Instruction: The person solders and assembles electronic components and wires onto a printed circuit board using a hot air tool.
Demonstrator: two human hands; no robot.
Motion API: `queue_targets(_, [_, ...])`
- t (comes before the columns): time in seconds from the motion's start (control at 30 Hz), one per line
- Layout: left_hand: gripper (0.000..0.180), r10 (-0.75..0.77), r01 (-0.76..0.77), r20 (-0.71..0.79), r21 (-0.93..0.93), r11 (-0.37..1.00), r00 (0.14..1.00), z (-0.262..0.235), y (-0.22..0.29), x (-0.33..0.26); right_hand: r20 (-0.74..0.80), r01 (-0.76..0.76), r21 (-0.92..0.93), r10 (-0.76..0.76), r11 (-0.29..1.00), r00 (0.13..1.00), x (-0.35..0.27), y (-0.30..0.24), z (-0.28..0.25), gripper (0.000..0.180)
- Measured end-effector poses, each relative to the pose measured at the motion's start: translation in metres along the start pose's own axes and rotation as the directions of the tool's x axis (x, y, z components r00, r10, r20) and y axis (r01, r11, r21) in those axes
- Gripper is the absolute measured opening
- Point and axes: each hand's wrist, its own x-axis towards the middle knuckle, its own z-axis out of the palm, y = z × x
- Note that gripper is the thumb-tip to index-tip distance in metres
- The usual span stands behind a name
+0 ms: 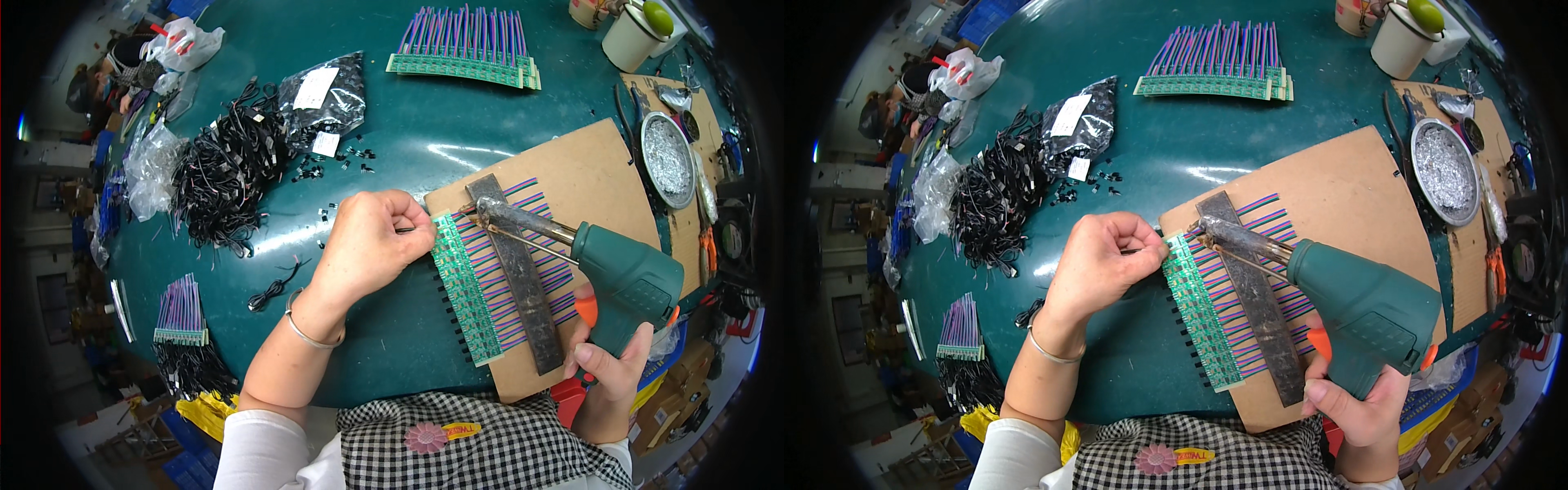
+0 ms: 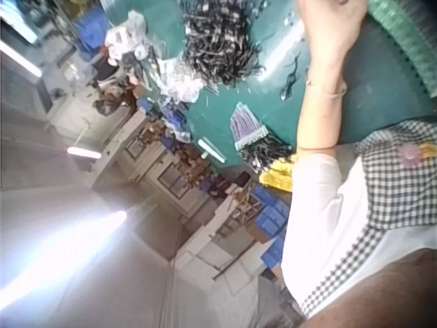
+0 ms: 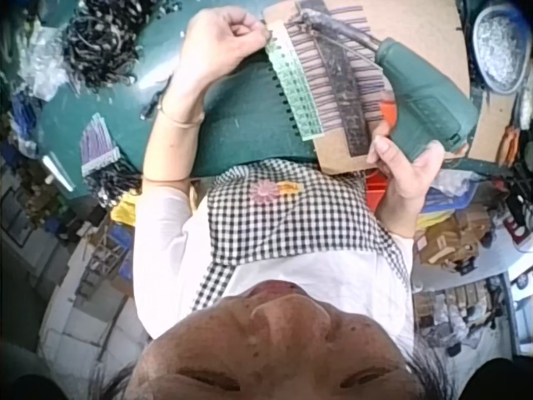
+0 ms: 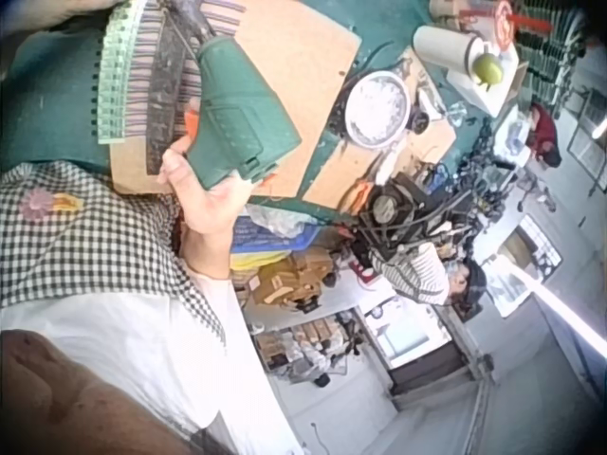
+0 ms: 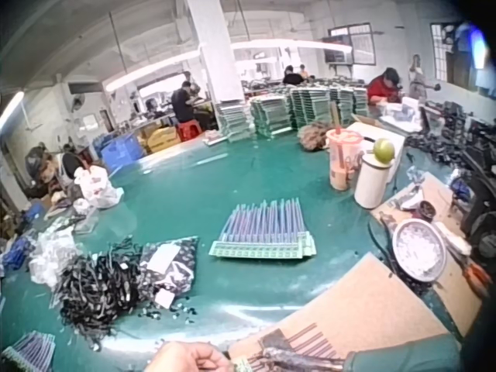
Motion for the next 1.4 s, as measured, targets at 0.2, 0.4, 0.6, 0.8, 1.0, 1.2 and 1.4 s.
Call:
queue_targets(0.2, [0.010, 0.004, -0.004, -0.005, -0.001, 1.000, 1.000, 0.0007, 0.0002, -0.0004, 0.098, -0.026, 0.012, 0.024, 1.000, 0.995, -0.0035, 0.0006, -0.0065, 0.056])
queue_targets(0.4, [0.010, 0.017, -0.017, -0.024, 0.022, 1.000, 1.000, 0.0024, -0.0019, -0.0020, 0.126, -0.154, -0.053, 0.159, 0.987, 0.979, -0.0039, 0.0019, -0.0077, 0.049])
queue_targets(0.6, [0.010, 0.009, -0.009, -0.031, 0.026, 1.000, 0.999, 0.0019, -0.0024, -0.0022, 0.126, -0.114, -0.073, 0.123, 0.991, 0.984, -0.0035, 0.0037, -0.0070, 0.048])
queue_targets(0.8, [0.010, -0.003, 0.003, -0.029, 0.020, 1.000, 1.000, 0.0027, -0.0008, -0.0013, 0.039, 0.002, 0.091, -0.006, 0.996, 0.999, 0.0014, 0.0003, -0.0034, 0.056])
queue_targets(1.0, [0.010, 0.004, -0.004, -0.036, 0.010, 1.000, 0.999, 0.0029, -0.0017, -0.0024, 0.071, -0.048, -0.037, 0.050, 0.998, 0.996, 0.0011, 0.0011, -0.0052, 0.064])
queue_targets(1.2, [0.009, 0.011, -0.011, -0.040, 0.003, 1.000, 0.999, 0.0037, -0.0011, -0.0037, 0.026, -0.013, -0.041, 0.014, 0.999, 1.000, -0.0002, -0.0002, -0.0042, 0.066])
queue_targets(1.4, [0.009, 0.002, -0.003, -0.046, -0.027, 1.000, 0.999, 0.0024, 0.0014, -0.0036, 0.066, 0.003, 0.038, -0.006, 0.999, 0.998, -0.0004, -0.0028, -0.0056, 0.062])
